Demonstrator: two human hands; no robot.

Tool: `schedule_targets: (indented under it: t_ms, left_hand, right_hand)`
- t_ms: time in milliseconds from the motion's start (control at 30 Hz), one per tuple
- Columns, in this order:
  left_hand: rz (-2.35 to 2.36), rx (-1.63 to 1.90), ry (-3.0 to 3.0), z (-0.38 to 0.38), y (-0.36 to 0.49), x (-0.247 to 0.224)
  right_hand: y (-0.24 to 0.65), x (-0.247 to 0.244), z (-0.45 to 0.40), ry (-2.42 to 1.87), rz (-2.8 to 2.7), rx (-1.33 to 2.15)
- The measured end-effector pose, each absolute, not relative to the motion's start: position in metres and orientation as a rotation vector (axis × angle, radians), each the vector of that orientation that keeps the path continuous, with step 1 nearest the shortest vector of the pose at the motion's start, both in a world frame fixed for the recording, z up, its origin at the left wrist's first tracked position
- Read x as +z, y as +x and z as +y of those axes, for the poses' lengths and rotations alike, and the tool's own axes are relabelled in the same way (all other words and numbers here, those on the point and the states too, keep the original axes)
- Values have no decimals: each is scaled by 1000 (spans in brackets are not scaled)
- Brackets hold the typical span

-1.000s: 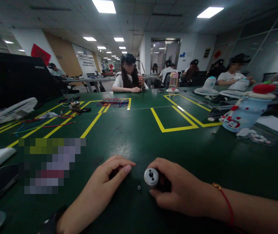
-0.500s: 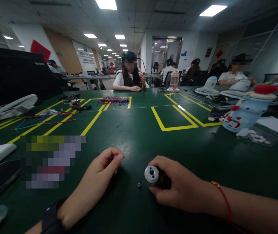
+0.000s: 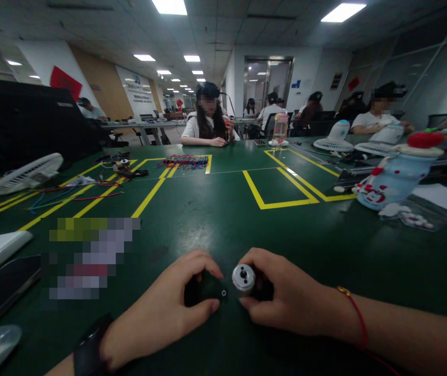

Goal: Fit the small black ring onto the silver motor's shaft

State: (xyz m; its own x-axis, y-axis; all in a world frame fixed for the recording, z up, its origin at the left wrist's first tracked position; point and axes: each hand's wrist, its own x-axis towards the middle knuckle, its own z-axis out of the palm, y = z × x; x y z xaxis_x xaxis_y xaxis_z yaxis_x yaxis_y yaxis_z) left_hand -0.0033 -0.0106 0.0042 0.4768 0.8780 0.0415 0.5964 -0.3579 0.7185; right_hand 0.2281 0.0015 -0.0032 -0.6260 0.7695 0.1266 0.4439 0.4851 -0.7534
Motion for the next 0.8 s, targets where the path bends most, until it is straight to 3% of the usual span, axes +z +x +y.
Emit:
schedule_targets:
  t_ms: [267,567,800]
  left_hand:
    - [1234,497,2190,-15,5,2]
    - [1278,1014,2039,-9,12,14]
    - [1168,936,2208,-14,21,15]
  right_hand:
    - [228,-3,2,-1022,-2315,925]
    - [226,-3,2,-1005,-2363,840]
    - [226,-6,3,-982,-2405,742]
